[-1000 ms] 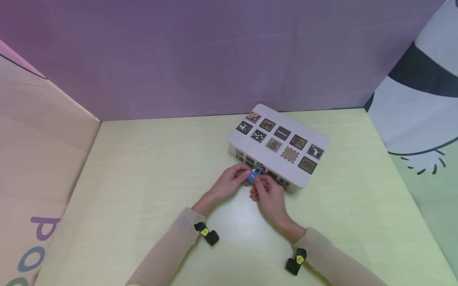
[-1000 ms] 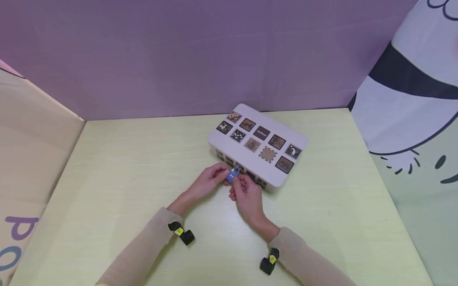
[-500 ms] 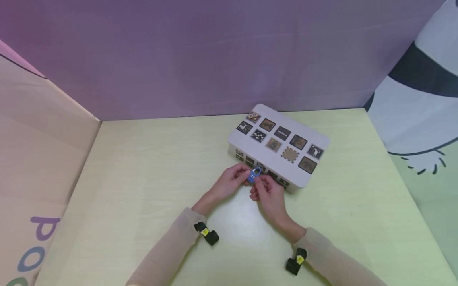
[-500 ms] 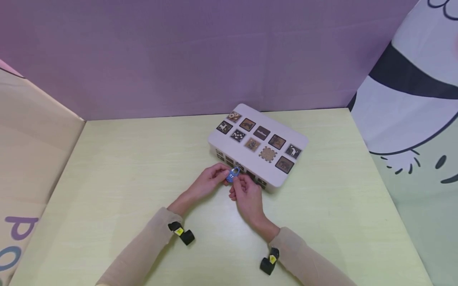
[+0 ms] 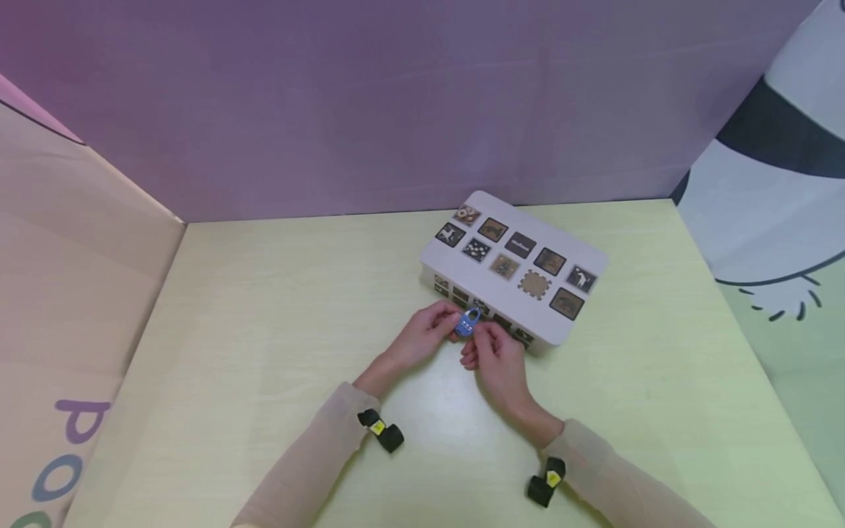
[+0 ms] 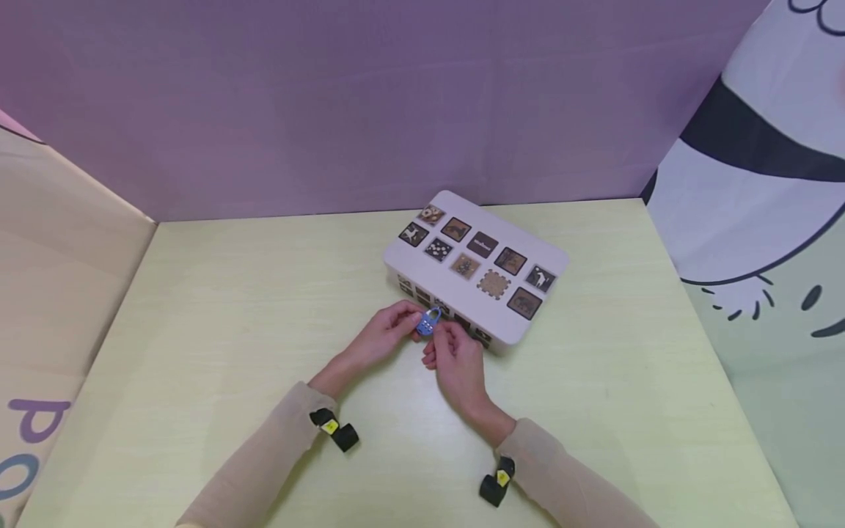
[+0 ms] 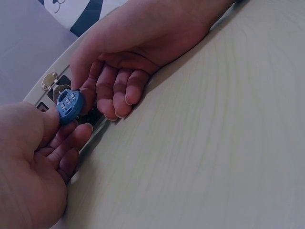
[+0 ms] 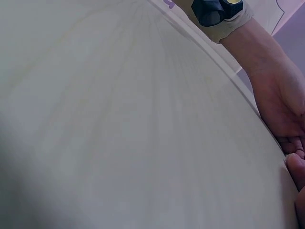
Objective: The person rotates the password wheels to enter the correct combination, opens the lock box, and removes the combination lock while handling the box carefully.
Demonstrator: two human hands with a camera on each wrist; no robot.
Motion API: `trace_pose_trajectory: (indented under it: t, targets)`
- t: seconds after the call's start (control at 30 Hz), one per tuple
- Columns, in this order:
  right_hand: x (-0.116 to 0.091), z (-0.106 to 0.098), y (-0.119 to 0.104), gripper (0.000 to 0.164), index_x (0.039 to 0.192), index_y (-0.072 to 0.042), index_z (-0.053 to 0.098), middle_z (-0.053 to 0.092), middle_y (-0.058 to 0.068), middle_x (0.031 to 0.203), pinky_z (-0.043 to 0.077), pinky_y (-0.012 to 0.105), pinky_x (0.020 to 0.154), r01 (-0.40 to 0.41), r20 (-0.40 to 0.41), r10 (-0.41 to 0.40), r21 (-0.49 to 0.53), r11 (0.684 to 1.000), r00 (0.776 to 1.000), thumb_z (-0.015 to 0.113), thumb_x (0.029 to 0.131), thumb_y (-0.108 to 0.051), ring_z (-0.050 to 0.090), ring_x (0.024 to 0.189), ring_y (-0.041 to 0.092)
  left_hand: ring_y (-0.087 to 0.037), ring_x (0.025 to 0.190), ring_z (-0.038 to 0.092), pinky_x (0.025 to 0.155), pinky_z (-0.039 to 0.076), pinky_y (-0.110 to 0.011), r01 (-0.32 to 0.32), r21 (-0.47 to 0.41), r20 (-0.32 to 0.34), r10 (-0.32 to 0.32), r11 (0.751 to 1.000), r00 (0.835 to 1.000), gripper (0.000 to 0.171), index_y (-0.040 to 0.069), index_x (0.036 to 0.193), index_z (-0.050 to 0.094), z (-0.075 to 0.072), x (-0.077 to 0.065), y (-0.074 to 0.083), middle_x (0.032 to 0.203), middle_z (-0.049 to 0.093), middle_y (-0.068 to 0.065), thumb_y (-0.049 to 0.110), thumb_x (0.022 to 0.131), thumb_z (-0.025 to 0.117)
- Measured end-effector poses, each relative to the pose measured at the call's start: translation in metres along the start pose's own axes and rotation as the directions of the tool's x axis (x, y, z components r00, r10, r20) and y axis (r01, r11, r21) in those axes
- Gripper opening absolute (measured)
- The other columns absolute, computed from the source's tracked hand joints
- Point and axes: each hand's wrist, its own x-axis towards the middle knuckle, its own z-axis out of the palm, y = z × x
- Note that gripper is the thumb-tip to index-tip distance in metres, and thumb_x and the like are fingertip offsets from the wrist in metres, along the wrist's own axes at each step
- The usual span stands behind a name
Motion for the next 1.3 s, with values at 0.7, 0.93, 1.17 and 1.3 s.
trace_pose_trajectory:
  t: [0.7,0.93,1.17,1.3]
  targets:
    - [0.0007,0.0011,-0.0025,0.02,0.117,0.007,0.062,0.068,0.026,0.089,0.062,0.029,0.062,-0.051,0.004,0.051,0.015,0.999,0.999,0.06,0.104,-0.008,0.068,0.065,0.014,-0.016,0.094,0.066,0.094,0.055,-0.034,-0.002,-0.02,0.001,0.002,1.0,1.0,0.024,0.006,0.124,0.063,-0.0001,0.0004,-0.0007,0.101,0.071,-0.007,0.021,0.109,0.053]
    - [0.0003,0.0004,-0.0017,0.02,0.117,0.006,0.063,0.068,0.025,0.089,0.062,0.028,0.062,-0.052,0.008,0.052,0.005,0.999,0.999,0.059,0.105,-0.01,0.068,0.065,0.014,-0.016,0.093,0.066,0.093,0.055,-0.034,-0.004,-0.016,0.003,0.004,1.0,1.0,0.023,0.007,0.123,0.064,0.0005,0.0003,-0.0022,0.101,0.071,-0.006,0.021,0.109,0.052]
    - [-0.0001,-0.0002,-0.0007,0.021,0.116,0.006,0.063,0.069,0.024,0.087,0.062,0.029,0.062,-0.029,0.018,0.029,-0.013,1.0,0.999,0.059,0.105,-0.012,0.068,0.065,0.015,-0.015,0.092,0.066,0.092,0.056,-0.033,-0.008,-0.007,0.006,0.008,1.0,1.0,0.023,0.007,0.123,0.064,0.0008,0.0007,-0.0023,0.101,0.07,-0.005,0.02,0.109,0.053]
    - [0.0003,0.0,-0.0005,0.021,0.115,0.006,0.063,0.069,0.024,0.087,0.062,0.029,0.061,-0.021,0.019,0.021,-0.018,1.0,1.0,0.059,0.105,-0.012,0.068,0.065,0.015,-0.015,0.092,0.066,0.092,0.056,-0.033,-0.011,-0.005,0.007,0.011,1.0,1.0,0.023,0.007,0.123,0.064,0.0006,0.0013,-0.003,0.101,0.07,-0.005,0.021,0.108,0.053]
